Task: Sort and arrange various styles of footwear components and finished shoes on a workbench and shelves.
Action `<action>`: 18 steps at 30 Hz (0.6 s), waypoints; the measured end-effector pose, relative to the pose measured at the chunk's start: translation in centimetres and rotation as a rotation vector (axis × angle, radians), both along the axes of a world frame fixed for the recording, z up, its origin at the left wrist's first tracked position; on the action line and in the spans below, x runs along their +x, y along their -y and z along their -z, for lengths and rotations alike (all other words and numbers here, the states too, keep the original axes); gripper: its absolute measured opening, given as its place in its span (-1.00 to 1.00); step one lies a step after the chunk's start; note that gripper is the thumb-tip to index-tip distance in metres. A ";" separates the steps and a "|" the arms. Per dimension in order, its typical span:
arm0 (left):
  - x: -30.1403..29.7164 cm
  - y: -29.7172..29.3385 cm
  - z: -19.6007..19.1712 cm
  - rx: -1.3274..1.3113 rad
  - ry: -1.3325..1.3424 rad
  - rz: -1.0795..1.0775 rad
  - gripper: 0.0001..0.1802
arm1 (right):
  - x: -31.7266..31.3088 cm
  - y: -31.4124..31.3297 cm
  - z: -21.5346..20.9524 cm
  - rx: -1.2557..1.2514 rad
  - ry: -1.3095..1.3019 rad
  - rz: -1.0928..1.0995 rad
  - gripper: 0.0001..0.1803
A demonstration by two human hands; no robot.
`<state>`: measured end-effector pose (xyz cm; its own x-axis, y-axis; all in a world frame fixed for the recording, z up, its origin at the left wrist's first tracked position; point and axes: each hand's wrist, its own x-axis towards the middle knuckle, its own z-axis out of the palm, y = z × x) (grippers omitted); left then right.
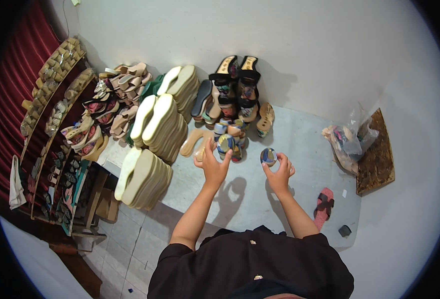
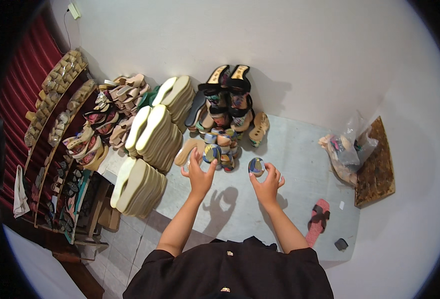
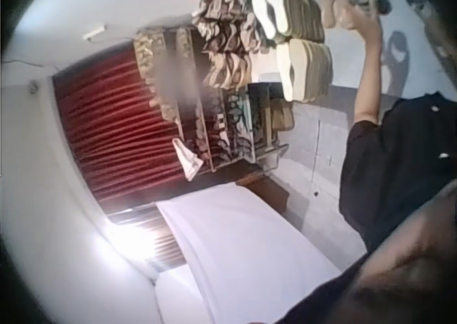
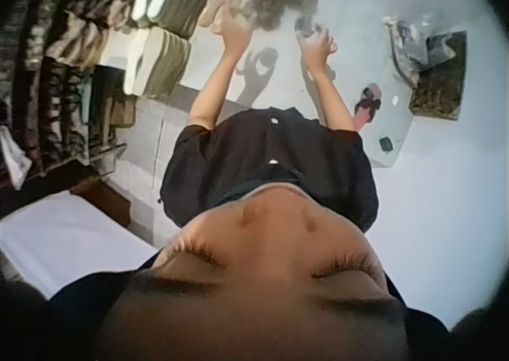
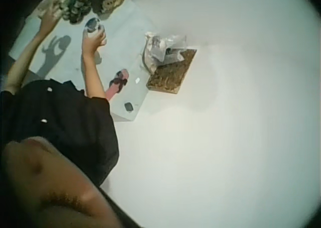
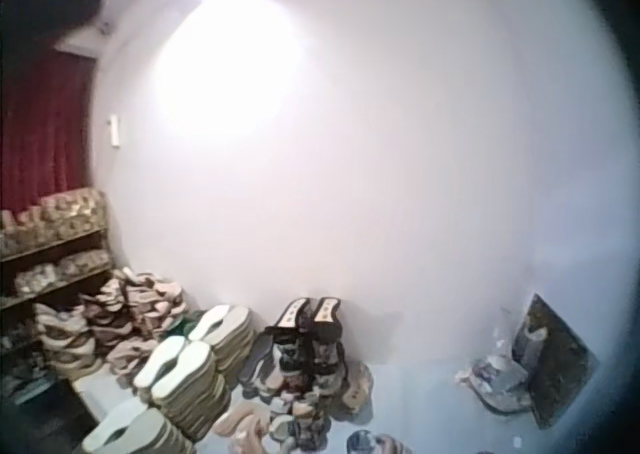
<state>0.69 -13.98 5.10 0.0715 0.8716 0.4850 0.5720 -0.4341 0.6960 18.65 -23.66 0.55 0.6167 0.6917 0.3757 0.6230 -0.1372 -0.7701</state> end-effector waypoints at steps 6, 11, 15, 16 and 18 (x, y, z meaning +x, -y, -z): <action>-0.6 -11.2 -3.7 -0.095 -0.035 0.025 -0.09 | -3.7 -10.6 -4.0 -0.006 -0.064 0.040 -0.28; 1.2 -16.2 -2.1 -0.167 -0.112 0.156 -0.11 | -4.8 -17.6 -4.2 -0.145 -0.072 0.093 -0.28; 2.4 -17.7 0.4 -0.253 -0.095 0.172 -0.16 | -4.4 -20.4 -3.6 -0.252 -0.051 0.137 -0.28; 2.6 -17.7 0.6 -0.295 -0.087 0.144 -0.18 | -4.3 -20.6 -3.5 -0.271 -0.041 0.147 -0.29; 2.6 -18.5 1.3 -0.330 -0.068 0.164 -0.19 | -4.3 -21.0 -3.2 -0.302 -0.031 0.159 -0.31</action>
<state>3.26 4.57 3.82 0.2456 0.9545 0.1693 0.5633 -0.2827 0.7764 14.33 -2.66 3.76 0.7336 0.6633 0.1480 0.5527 -0.4555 -0.6979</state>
